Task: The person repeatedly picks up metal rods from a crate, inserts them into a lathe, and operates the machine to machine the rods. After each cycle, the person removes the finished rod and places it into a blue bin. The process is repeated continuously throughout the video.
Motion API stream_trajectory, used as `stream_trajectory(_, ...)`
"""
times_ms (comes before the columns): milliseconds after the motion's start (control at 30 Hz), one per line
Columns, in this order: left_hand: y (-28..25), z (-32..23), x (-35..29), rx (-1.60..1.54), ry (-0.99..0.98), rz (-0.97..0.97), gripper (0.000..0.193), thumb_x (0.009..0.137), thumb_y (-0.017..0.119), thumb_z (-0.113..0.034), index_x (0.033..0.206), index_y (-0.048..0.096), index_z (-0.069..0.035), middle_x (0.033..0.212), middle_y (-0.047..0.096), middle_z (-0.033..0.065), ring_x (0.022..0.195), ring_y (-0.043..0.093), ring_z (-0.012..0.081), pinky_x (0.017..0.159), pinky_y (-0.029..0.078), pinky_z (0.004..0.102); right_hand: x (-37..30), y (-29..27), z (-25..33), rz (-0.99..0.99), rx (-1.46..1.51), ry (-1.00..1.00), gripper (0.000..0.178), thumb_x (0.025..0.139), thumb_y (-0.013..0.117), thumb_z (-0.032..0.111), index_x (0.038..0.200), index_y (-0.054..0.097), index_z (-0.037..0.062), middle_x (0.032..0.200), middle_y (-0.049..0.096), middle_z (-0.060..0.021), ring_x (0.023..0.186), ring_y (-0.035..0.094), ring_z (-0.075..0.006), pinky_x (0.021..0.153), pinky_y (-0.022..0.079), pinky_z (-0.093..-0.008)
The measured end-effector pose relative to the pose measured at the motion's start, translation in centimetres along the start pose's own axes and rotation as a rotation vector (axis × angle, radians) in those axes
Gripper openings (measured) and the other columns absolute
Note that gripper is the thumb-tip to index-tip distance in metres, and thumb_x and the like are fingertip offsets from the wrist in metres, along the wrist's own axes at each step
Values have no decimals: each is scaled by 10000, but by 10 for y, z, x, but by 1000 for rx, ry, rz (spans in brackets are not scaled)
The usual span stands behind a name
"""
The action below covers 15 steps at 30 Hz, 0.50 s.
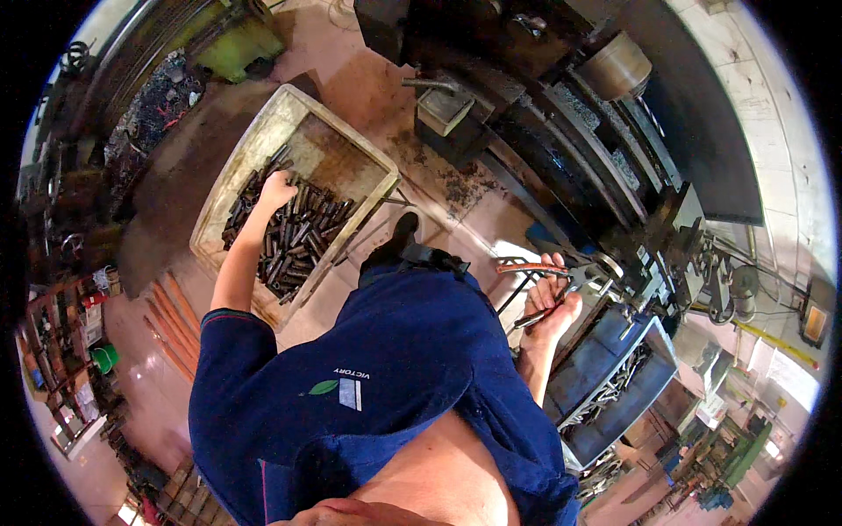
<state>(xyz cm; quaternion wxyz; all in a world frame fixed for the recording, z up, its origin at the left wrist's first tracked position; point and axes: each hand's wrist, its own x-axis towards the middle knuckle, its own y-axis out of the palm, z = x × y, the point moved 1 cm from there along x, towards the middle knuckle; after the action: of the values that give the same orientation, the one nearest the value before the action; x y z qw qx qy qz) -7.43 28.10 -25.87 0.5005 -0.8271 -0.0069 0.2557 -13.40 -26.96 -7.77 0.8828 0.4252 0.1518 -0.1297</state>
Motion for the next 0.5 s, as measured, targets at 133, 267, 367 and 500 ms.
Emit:
stream_trajectory(133, 3, -32, 14, 370, 13, 159, 217, 697, 597, -161, 860, 622, -21, 889, 637, 167, 886, 607, 310, 759, 487, 398, -2, 21, -15, -91, -46, 30, 626, 760, 533, 347, 1191, 409, -90, 1081, 523, -162, 468, 333, -43, 396, 286, -167)
stream_trajectory(267, 8, -39, 19, 613, 32, 350, 228, 726, 570, -119, 930, 622, -30, 959, 634, 141, 896, 616, 278, 744, 500, 371, 2, 41, -24, -133, -97, 56, 621, 745, 517, 340, 1186, 414, -85, 1069, 513, -144, 466, 328, -46, 402, 288, -168)
stream_trajectory(367, 10, -40, 22, 650, 122, 342, 216, 731, 574, -125, 922, 635, -42, 959, 638, 135, 880, 624, 268, 729, 505, 367, -1, 43, -29, -161, -88, 55, 614, 742, 523, 344, 1185, 430, -71, 1055, 535, -155, 470, 324, -44, 412, 280, -163)
stream_trajectory(500, 6, -37, 12, 586, 121, 254, 181, 732, 577, -158, 845, 648, -35, 896, 647, 136, 847, 628, 288, 710, 508, 381, 6, 36, -29, -155, -99, 102, 592, 762, 518, 350, 1181, 443, -62, 1091, 533, -159, 470, 323, -40, 411, 275, -166)
